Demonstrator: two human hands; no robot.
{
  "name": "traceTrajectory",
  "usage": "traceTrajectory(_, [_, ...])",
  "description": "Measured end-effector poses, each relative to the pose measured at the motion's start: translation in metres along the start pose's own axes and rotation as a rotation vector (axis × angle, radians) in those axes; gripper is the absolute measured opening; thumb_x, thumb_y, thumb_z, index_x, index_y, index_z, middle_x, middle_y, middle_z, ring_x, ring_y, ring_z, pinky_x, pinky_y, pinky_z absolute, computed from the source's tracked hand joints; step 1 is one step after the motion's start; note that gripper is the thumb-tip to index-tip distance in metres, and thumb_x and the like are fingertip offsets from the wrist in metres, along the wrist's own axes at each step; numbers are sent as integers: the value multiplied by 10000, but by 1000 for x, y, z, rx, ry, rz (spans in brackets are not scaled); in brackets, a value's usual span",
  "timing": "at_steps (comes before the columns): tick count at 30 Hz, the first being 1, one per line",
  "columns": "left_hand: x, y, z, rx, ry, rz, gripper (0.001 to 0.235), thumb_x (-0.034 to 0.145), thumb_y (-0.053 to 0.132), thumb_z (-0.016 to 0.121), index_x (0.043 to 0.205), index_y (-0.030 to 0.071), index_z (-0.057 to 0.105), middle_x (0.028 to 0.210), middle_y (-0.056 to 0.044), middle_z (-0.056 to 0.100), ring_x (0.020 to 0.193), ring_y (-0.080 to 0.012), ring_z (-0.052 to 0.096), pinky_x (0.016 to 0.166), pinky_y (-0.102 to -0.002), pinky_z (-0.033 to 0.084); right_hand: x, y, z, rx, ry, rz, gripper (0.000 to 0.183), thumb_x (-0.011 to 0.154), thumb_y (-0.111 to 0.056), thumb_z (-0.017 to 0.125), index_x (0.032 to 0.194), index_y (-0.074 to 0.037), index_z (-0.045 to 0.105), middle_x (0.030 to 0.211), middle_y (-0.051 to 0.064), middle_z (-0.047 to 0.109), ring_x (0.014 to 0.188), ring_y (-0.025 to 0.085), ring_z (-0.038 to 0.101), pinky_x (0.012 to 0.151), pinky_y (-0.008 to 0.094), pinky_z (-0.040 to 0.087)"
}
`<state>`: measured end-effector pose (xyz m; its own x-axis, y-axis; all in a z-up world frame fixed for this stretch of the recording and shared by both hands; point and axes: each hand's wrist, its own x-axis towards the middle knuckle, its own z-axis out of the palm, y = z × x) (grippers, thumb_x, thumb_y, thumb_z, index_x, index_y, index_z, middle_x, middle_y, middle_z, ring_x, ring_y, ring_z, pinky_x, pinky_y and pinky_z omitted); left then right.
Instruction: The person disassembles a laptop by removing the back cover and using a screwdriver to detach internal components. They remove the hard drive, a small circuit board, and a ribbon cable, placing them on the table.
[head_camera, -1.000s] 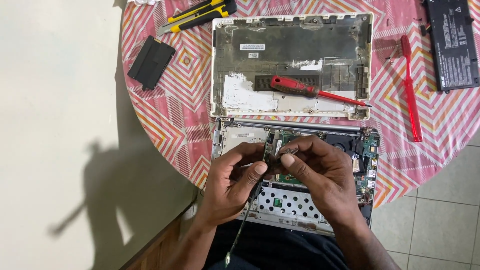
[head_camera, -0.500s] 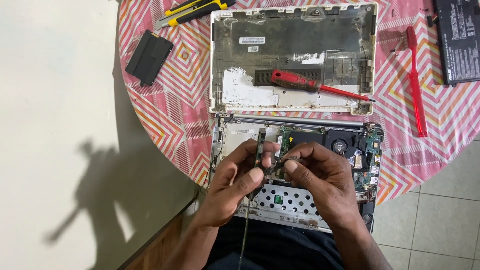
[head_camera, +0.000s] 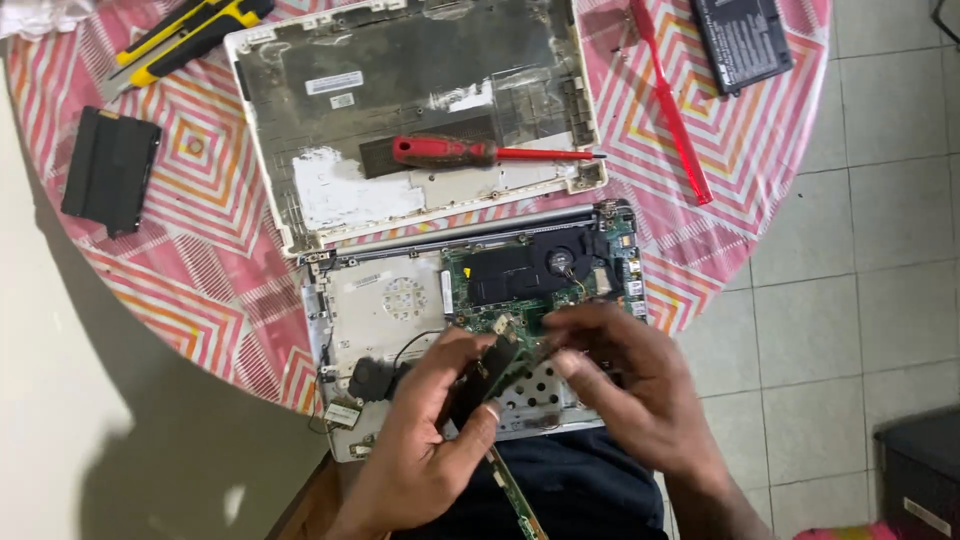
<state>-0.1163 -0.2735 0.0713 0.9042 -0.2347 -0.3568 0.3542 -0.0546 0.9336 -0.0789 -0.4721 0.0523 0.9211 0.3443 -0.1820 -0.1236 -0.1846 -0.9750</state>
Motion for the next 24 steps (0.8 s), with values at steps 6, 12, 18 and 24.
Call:
traceTrajectory(6, [7,-8,33,-109,-213,-142,398,917,271,498,1281,114,527,1080,-81,430,919,-246,487,787,-449,390,8,32,-62,-654,490,-243,85,979,-34,638,999,24,697,943,114,680,786,184,604,627,290,471])
traceTrajectory(12, [6,-15,48,-298,-237,-140,449,921,251,555,1341,103,506,1071,-34,457,923,-187,490,778,-367,437,83,61,-99,-1042,440,-409,322,1019,-116,649,1285,57,597,1133,218,592,992,366,571,694,467,488])
traceTrajectory(18, [4,-23,55,-317,-157,-144,507,898,205,600,1379,107,475,1219,-41,570,1047,-176,553,872,-342,475,96,63,-101,-1046,401,-231,338,1014,-72,499,1336,25,516,1056,192,519,826,320,557,513,448,487])
traceTrajectory(24, [9,-18,58,-252,-115,-112,455,909,164,595,1342,63,499,1021,-14,421,799,-132,462,715,-295,460,-35,36,-91,-624,385,-338,343,939,95,516,1280,74,543,978,140,470,684,142,390,530,249,337])
